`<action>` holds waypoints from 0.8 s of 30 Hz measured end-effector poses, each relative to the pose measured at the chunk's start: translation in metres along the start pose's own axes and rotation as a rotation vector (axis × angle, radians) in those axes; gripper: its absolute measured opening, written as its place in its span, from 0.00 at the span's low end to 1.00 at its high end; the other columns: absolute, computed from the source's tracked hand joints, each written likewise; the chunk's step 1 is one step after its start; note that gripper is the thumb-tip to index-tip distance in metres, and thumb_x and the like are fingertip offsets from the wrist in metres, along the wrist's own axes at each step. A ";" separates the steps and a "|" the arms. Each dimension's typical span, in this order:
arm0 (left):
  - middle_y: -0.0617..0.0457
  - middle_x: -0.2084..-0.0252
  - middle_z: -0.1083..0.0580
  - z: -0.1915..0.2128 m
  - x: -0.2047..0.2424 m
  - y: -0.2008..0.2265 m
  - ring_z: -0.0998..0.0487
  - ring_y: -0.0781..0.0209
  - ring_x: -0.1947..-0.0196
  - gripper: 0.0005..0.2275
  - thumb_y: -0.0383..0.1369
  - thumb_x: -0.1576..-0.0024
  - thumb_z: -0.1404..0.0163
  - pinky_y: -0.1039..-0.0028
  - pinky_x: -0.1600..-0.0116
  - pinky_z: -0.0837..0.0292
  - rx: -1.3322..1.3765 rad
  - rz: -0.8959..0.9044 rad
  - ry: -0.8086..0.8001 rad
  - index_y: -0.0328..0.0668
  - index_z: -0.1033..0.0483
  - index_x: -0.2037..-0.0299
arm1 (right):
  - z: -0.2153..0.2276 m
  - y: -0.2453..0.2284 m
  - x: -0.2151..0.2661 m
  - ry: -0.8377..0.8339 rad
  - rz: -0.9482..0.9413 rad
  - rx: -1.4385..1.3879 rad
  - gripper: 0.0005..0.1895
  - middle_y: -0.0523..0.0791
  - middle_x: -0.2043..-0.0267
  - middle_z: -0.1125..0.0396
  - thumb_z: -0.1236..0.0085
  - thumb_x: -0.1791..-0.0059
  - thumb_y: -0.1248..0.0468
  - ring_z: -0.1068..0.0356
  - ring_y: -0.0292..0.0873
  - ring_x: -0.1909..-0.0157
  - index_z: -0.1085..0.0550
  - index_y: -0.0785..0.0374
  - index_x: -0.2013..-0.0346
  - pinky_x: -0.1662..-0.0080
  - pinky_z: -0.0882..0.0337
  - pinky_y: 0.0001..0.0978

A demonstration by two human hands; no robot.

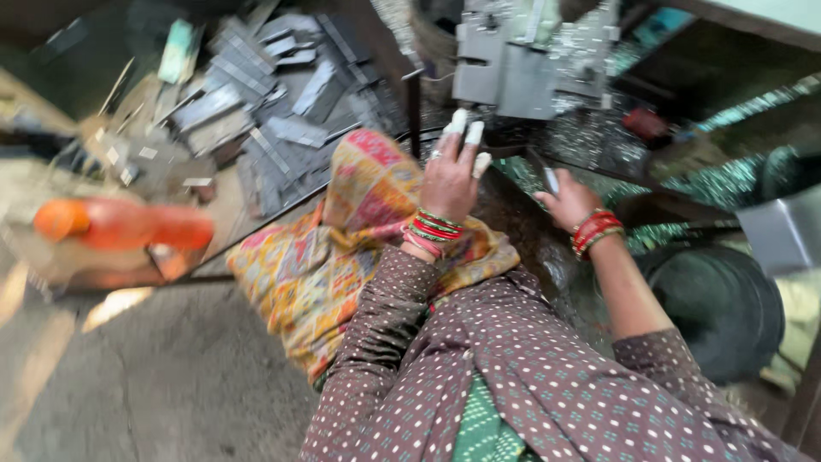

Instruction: The person sits on the ground and repeatedly picks up metal plates from a bin, places them under a punching machine, and operates the lever to punch holes. The processed plates are returned to the bin after each cycle.

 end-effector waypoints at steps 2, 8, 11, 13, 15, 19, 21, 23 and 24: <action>0.45 0.29 0.36 0.033 0.012 -0.003 0.28 0.45 0.37 0.21 0.36 0.34 0.50 0.60 0.36 0.29 0.096 0.054 0.101 0.44 0.33 0.31 | -0.001 -0.002 -0.004 0.019 0.042 0.058 0.33 0.60 0.59 0.26 0.45 0.48 0.41 0.26 0.66 0.58 0.36 0.62 0.40 0.56 0.28 0.59; 0.51 0.30 0.32 0.108 0.049 -0.048 0.25 0.51 0.40 0.18 0.36 0.34 0.48 0.64 0.39 0.26 -0.028 0.275 0.438 0.51 0.30 0.33 | 0.006 0.004 -0.017 -0.017 0.080 0.164 0.33 0.61 0.64 0.26 0.41 0.49 0.41 0.25 0.65 0.62 0.35 0.64 0.45 0.59 0.27 0.55; 0.48 0.32 0.31 0.123 0.076 -0.115 0.26 0.47 0.38 0.19 0.36 0.35 0.47 0.64 0.37 0.28 -0.131 0.447 0.559 0.49 0.31 0.34 | 0.005 0.005 -0.011 -0.122 -0.052 -0.044 0.30 0.57 0.70 0.26 0.44 0.48 0.45 0.24 0.56 0.75 0.38 0.66 0.47 0.67 0.25 0.50; 0.43 0.34 0.32 0.125 0.093 -0.168 0.29 0.42 0.36 0.23 0.38 0.36 0.47 0.61 0.35 0.30 -0.200 0.527 0.550 0.43 0.35 0.32 | 0.011 0.000 -0.008 -0.121 -0.050 -0.032 0.28 0.56 0.72 0.26 0.44 0.48 0.46 0.24 0.53 0.77 0.37 0.67 0.49 0.69 0.25 0.48; 0.40 0.35 0.32 0.112 0.104 -0.222 0.31 0.39 0.36 0.28 0.43 0.39 0.45 0.57 0.36 0.32 -0.310 0.687 0.436 0.40 0.37 0.31 | 0.015 -0.007 -0.010 -0.112 -0.027 0.045 0.28 0.56 0.75 0.26 0.44 0.47 0.46 0.25 0.53 0.78 0.36 0.68 0.50 0.68 0.26 0.47; 0.38 0.34 0.35 0.072 0.109 -0.314 0.38 0.38 0.32 0.39 0.52 0.47 0.42 0.44 0.36 0.39 -0.432 1.002 0.210 0.40 0.43 0.30 | 0.011 0.001 -0.013 -0.139 -0.077 0.112 0.27 0.55 0.79 0.26 0.45 0.47 0.45 0.25 0.53 0.79 0.35 0.68 0.52 0.70 0.26 0.47; 0.39 0.32 0.37 0.057 0.102 -0.350 0.43 0.40 0.28 0.41 0.53 0.50 0.40 0.41 0.34 0.44 -0.444 1.105 0.125 0.42 0.44 0.30 | 0.008 0.005 -0.014 -0.148 -0.117 0.110 0.28 0.56 0.79 0.26 0.46 0.47 0.45 0.24 0.54 0.80 0.36 0.67 0.51 0.72 0.26 0.49; 0.42 0.29 0.38 0.050 0.093 -0.377 0.45 0.44 0.25 0.42 0.52 0.51 0.38 0.42 0.28 0.49 -0.469 1.196 0.040 0.44 0.44 0.30 | 0.006 -0.001 -0.019 -0.142 -0.123 0.094 0.28 0.57 0.79 0.27 0.46 0.47 0.44 0.24 0.55 0.80 0.37 0.66 0.50 0.72 0.26 0.50; 0.41 0.29 0.41 0.050 0.085 -0.384 0.47 0.44 0.26 0.45 0.51 0.56 0.37 0.42 0.30 0.50 -0.511 1.147 0.099 0.42 0.46 0.30 | 0.006 -0.009 -0.026 -0.141 -0.111 0.085 0.28 0.57 0.79 0.27 0.46 0.48 0.44 0.24 0.55 0.79 0.37 0.66 0.50 0.72 0.26 0.50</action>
Point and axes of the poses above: each hand's wrist, its own x-axis away from the middle knuckle, its own z-axis out of the back of the hand, y = z × x, the point moved 5 cm from there along -x, towards the middle knuckle
